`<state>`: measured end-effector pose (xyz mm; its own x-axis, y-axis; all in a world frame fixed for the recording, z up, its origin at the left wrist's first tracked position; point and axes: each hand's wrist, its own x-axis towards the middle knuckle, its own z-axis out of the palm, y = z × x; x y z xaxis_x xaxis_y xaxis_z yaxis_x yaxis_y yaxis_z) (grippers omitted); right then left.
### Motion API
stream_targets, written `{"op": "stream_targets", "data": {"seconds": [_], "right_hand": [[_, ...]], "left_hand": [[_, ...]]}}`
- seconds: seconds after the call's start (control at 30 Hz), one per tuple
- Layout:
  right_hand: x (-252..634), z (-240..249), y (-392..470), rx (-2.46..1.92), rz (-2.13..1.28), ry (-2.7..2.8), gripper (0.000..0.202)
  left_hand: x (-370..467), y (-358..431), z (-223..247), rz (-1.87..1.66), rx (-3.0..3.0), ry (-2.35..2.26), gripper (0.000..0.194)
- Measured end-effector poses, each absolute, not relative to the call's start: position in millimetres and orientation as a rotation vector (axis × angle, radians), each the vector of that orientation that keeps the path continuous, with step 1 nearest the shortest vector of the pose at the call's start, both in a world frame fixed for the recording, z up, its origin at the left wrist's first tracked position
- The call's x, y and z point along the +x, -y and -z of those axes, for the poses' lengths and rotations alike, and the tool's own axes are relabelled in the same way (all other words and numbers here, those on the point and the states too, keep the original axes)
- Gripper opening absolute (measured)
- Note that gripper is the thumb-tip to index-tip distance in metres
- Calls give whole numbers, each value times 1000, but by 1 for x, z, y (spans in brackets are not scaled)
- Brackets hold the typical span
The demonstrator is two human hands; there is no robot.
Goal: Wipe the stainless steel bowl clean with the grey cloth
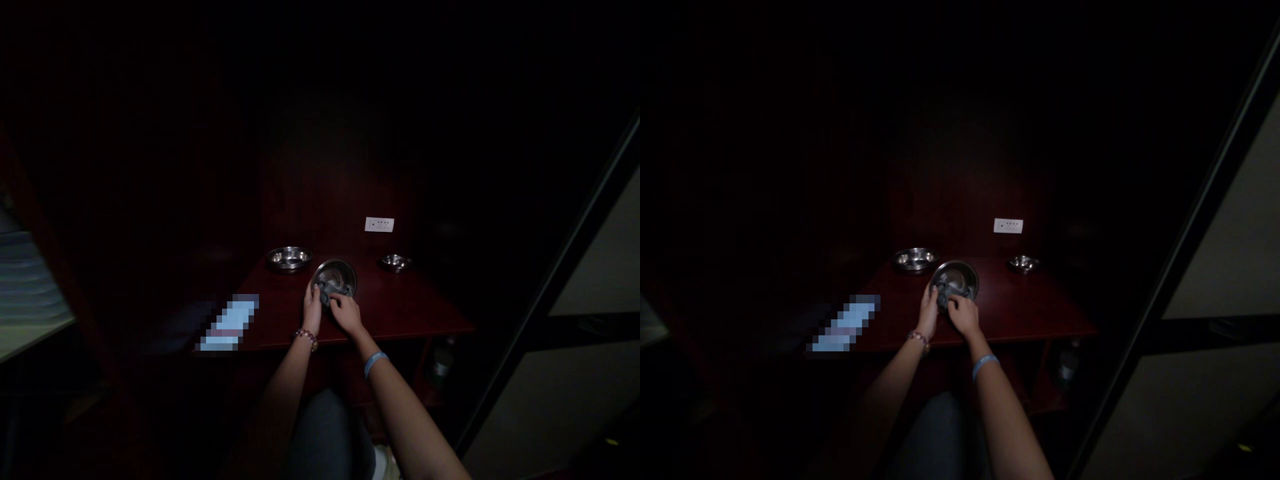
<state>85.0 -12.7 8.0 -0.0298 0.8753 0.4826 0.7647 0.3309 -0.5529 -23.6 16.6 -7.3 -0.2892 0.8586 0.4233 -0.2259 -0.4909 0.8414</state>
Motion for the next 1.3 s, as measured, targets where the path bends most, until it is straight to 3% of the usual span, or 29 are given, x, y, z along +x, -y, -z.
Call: {"op": "stream_targets", "data": {"seconds": [0.63, 1.0, 1.3], "right_hand": [[84, -10, 16, -1596, 83, 1648, 34], [82, -4, 10, -1481, 251, 1689, 63], [80, -12, 16, -1484, 316, 1764, 65]], "left_hand": [[-19, -10, 0, -1770, 1147, -845, 46], [-18, -9, -2, -1736, 1163, -841, 47], [-17, -5, -5, -1720, 1228, -885, 46]]}}
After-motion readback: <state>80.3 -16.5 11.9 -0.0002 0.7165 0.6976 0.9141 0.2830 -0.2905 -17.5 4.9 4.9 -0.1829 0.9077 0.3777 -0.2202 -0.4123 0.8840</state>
